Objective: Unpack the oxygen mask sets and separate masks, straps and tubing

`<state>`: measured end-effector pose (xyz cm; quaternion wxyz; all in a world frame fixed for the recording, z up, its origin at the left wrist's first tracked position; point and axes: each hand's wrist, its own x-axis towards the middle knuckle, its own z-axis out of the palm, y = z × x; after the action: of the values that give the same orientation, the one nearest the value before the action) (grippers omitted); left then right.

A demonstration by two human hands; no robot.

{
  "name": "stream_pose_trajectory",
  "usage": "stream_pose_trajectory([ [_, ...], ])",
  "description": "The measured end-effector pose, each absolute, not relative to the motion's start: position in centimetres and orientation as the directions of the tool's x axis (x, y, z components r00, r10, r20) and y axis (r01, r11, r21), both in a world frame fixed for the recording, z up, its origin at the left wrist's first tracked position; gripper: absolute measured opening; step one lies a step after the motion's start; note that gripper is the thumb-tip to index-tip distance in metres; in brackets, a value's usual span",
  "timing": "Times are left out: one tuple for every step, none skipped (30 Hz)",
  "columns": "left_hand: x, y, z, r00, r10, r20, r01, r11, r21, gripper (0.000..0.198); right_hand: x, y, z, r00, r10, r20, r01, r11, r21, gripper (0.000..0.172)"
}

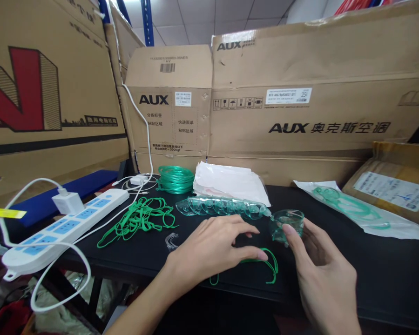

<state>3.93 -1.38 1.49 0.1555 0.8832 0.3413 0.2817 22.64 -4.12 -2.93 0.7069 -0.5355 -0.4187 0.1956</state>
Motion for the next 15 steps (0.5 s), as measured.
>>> stream_pose_trajectory([
  [3.6,-1.5,1.6,0.601,0.714,0.360,0.563,-0.697,0.444,0.051,22.6,-4.1,-2.9,0.576,0.724,0.381,0.167,0.352,-0.921,0.046],
  [3.3,-1.6,1.7,0.594,0.733,0.332,0.604,-0.679,0.418,0.055,22.6,-4.2,-3.0,0.577,0.725,0.377,0.162,0.351,-0.922,0.046],
  [3.1,-1.7,1.8,0.592,0.746,0.305,0.636,-0.665,0.392,0.055,22.6,-4.2,-3.0,0.578,0.727,0.372,0.157,0.348,-0.924,0.046],
  [2.9,-1.8,1.9,0.593,0.755,0.280,0.657,-0.655,0.373,0.052,22.7,-4.2,-3.0,0.578,0.729,0.366,0.151,0.345,-0.926,0.045],
  [2.8,-2.0,2.0,0.599,0.758,0.257,0.667,-0.650,0.364,0.046,22.7,-4.2,-3.0,0.578,0.730,0.365,0.149,0.345,-0.927,0.045],
  [2.8,-2.1,2.2,0.609,0.759,0.230,0.667,-0.647,0.369,0.039,22.6,-4.2,-2.9,0.576,0.730,0.366,0.147,0.348,-0.926,0.045],
  [2.9,-2.2,2.3,0.617,0.760,0.204,0.663,-0.642,0.385,0.031,22.6,-4.2,-2.9,0.574,0.730,0.370,0.147,0.353,-0.924,0.045],
  [3.0,-2.3,2.3,0.624,0.760,0.182,0.657,-0.636,0.404,0.023,22.6,-4.2,-2.8,0.572,0.730,0.373,0.146,0.357,-0.923,0.045],
  [3.1,-2.4,2.3,0.628,0.761,0.165,0.652,-0.630,0.422,0.017,22.5,-4.2,-2.6,0.570,0.732,0.372,0.143,0.358,-0.923,0.046],
  [3.2,-2.4,2.3,0.629,0.761,0.159,0.649,-0.626,0.433,0.015,22.5,-4.2,-2.5,0.573,0.733,0.366,0.138,0.353,-0.925,0.047],
  [3.3,-2.5,2.2,0.629,0.760,0.160,0.646,-0.626,0.437,0.015,22.5,-4.3,-2.5,0.578,0.734,0.356,0.133,0.345,-0.929,0.048],
  [3.4,-2.4,2.1,0.629,0.759,0.168,0.643,-0.629,0.436,0.015,22.6,-4.3,-2.6,0.586,0.734,0.342,0.129,0.333,-0.934,0.049],
  [3.5,-2.4,2.1,0.630,0.755,0.180,0.638,-0.636,0.434,0.014,22.8,-4.3,-2.8,0.594,0.732,0.333,0.130,0.322,-0.938,0.049],
  [3.6,-2.3,2.0,0.635,0.749,0.191,0.630,-0.645,0.434,0.014,23.0,-4.2,-3.2,0.588,0.734,0.342,0.139,0.325,-0.936,0.049],
  [3.6,-2.1,2.0,0.637,0.743,0.206,0.619,-0.652,0.437,0.014,23.4,-4.1,-3.7,0.573,0.738,0.357,0.152,0.333,-0.931,0.048],
])
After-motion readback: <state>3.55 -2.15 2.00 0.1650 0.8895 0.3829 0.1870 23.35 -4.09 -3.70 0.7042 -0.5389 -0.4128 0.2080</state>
